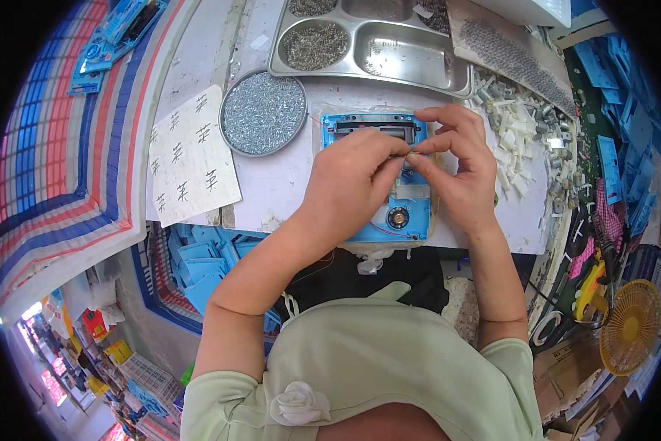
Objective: Soldering wires and assembling components into a blue plastic electronics housing.
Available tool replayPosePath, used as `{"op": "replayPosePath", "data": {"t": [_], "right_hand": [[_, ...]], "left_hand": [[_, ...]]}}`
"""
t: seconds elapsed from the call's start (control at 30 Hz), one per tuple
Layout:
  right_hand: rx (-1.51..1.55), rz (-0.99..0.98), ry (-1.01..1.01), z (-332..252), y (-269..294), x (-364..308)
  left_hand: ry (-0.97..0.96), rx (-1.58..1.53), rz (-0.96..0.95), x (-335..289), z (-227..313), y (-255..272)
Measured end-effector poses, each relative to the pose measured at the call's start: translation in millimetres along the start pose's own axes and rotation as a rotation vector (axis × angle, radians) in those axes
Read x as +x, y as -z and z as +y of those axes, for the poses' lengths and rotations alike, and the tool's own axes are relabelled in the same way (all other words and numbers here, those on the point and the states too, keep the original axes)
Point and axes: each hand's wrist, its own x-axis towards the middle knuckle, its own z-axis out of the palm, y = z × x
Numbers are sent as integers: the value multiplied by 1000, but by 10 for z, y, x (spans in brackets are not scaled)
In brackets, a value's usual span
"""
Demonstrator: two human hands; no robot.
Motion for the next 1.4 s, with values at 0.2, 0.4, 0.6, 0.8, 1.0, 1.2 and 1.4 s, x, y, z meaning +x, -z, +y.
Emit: {"op": "replayPosePath", "data": {"t": [0.2, 0.4, 0.6, 0.8, 1.0, 1.2, 1.4], "right_hand": [[23, 6, -15, 38, -34, -37], [-379, 42, 77, -206, 326, -254], [-114, 864, -495, 144, 1926, -1814], [336, 1101, -540, 247, 2742, -2489], [-171, 1116, -469, 225, 2848, -2169], [26, 1230, -396, -364, 2831, -2650], [65, 1032, -283, -276, 1684, -2021]], "left_hand": [[243, -279, -7, 8, -2, -15], [29, -27, 17, -10, 4, -55], [-133, 162, 26, -32, -63, -60], [-310, 341, 49, 38, -66, -107], [-325, 401, 70, 53, -43, -182], [-276, 389, 74, 18, -90, -238], [-284, 401, 54, 63, -50, -262]]}}
